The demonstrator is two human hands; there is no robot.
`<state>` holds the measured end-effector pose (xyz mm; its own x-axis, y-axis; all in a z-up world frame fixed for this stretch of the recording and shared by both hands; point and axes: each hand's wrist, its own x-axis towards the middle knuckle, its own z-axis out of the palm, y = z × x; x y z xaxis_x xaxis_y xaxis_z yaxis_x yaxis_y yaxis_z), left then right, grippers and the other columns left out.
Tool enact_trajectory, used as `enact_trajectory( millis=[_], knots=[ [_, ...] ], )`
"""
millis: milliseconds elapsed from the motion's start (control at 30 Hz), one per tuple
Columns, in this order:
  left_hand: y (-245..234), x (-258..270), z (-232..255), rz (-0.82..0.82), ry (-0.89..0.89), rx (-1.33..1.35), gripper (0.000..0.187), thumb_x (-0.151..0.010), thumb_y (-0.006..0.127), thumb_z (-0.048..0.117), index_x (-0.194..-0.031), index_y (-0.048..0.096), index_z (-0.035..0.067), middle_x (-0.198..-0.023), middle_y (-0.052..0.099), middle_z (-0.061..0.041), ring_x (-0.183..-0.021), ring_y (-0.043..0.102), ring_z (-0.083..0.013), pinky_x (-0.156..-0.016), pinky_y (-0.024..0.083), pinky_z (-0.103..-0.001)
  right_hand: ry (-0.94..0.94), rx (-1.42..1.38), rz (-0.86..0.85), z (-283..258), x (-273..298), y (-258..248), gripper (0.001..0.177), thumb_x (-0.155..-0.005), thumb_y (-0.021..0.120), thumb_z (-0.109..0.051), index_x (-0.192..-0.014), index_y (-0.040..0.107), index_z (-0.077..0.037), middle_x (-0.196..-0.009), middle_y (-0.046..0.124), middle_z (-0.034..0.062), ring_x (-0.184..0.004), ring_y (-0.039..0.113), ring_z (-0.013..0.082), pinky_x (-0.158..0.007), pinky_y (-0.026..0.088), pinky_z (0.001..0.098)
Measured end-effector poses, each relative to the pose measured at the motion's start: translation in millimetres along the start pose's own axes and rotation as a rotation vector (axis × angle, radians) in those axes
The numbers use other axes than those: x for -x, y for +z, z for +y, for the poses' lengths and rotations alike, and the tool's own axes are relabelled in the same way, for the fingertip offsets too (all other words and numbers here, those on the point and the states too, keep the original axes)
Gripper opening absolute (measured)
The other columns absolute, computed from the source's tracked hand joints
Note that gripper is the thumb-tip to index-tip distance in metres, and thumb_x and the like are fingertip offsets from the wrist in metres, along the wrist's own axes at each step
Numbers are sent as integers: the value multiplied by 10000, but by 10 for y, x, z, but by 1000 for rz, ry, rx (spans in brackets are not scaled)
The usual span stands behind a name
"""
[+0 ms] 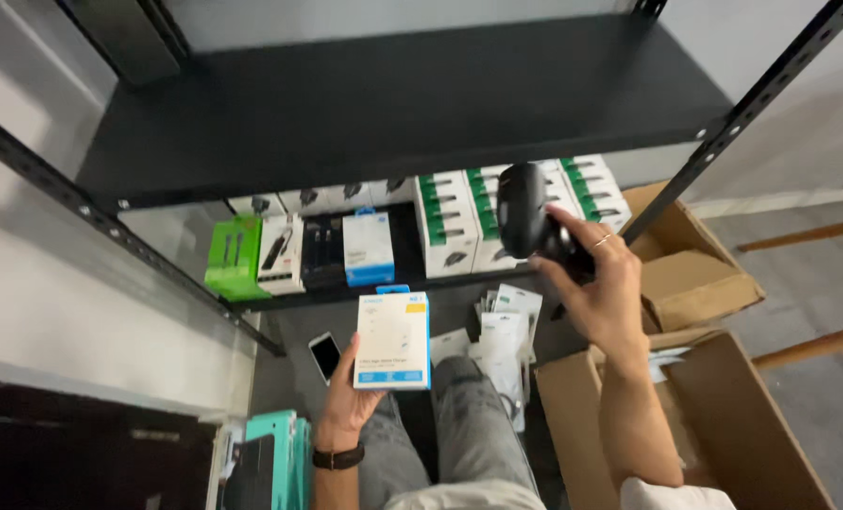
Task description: The person takes electronic component boxes out of a cardboard carton, scans each box with a handheld barcode scanner, and places the boxes in stacks on a storage shelf.
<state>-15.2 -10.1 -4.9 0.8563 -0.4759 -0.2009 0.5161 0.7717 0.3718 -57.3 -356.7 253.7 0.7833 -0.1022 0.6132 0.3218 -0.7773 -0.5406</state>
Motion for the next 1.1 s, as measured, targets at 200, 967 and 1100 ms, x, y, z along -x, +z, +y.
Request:
enact_trajectory(
  millis=[200,967,1100],
  knots=[
    [160,-171,45,-29,-85,55,737,-1052,588,428,-1712,394,163,-1647,550,-149,-1447,577,-388,-1048,582,-586,7,94,102,68,-432,-335,569,-968,865,-271,-1488,709,-103,-1120,749,111,-1039,682,294,-921,488,397],
    [652,-498,555,332,-320,100,800,-1019,538,446,-1750,286,240,-1701,478,-200,-1486,504,-510,-1150,516,-729,220,228,-55,721,-1859,-502,624,-912,834,-332,-1492,723,-129,-1349,765,204,-1241,696,382,-1028,500,468],
    [984,-436,661,376,-236,148,797,-998,557,413,-1736,358,187,-1675,521,-220,-1487,514,-499,-1129,506,-722,252,313,-142,816,-1994,-510,638,-911,817,-393,-1505,722,-179,-1272,789,203,-1189,716,409,-946,524,488]
  ],
)
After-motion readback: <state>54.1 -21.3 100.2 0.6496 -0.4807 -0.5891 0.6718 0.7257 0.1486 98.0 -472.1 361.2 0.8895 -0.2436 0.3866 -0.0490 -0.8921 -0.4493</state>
